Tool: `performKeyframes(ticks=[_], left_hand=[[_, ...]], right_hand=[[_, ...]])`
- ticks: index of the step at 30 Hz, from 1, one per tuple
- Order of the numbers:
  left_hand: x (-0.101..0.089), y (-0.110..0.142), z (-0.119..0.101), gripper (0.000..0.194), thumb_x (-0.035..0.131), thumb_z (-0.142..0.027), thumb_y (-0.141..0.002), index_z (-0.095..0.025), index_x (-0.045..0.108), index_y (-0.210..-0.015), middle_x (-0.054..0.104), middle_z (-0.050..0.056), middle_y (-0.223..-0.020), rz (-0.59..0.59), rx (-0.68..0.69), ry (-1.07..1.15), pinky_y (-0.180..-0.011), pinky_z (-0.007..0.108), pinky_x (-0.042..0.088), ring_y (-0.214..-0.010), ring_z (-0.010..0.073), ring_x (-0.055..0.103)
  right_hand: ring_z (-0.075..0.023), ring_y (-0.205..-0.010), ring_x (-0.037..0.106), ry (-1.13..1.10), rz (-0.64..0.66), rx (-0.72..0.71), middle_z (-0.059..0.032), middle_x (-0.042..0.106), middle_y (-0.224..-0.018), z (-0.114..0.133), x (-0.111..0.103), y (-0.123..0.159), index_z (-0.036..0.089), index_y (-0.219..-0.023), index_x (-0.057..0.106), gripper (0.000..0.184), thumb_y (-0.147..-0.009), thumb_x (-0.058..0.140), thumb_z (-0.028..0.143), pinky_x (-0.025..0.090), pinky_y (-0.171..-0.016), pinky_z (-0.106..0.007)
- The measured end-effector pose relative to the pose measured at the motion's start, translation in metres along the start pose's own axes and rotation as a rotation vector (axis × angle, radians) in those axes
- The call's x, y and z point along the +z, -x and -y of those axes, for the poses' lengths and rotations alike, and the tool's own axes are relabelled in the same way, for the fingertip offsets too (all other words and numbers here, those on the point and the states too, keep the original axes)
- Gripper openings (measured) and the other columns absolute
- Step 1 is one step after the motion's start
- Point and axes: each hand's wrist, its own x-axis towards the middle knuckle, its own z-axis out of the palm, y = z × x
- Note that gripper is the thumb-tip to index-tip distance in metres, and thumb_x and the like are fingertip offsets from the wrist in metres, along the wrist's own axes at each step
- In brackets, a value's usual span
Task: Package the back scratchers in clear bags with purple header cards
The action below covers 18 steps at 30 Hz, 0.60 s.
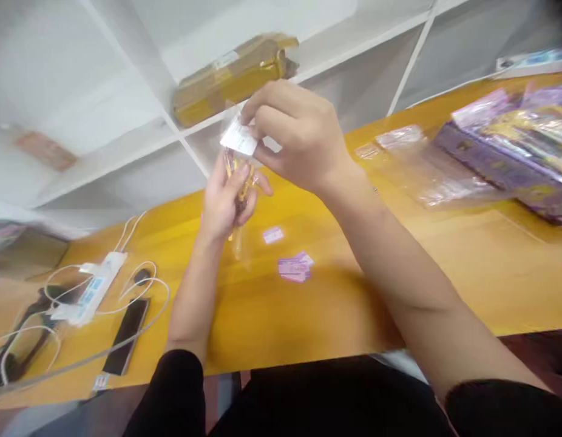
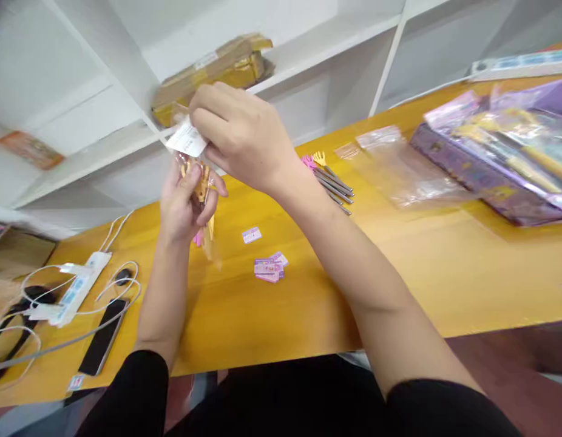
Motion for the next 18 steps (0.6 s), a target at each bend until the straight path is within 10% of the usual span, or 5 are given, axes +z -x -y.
performKeyframes(ticks=[7, 18], left_hand=[[0.002, 0.007, -0.008, 0.071, 0.074, -0.053, -0.108, -0.038, 0.047, -0.171, 0.083, 0.004, -0.098, 0.058, -0.051, 0.000, -0.028, 0.019, 0.013, -0.028, 0.0022, 0.039], [-0.001, 0.007, -0.014, 0.090, 0.069, -0.050, -0.104, -0.037, 0.026, -0.182, 0.083, 0.000, -0.086, 0.126, -0.115, 0.066, -0.026, 0.019, 0.016, -0.024, 0.0057, 0.037]], right_hand=[[-0.0236, -0.111, 0.067, -0.125, -0.083, 0.142, -0.0055, 0.073, -0.117, 0.000, -0.010, -0.002, 0.025, -0.093, 0.052, 0.012, -0.098, 0.052, 0.014, 0.058, -0.101, -0.040], [-0.0218, -0.098, 0.068, -0.248, -0.066, 0.174, -0.0057, 0.072, -0.115, -0.005, -0.027, -0.003, 0.026, -0.112, 0.058, 0.012, -0.106, 0.048, 0.022, 0.056, -0.091, -0.041]])
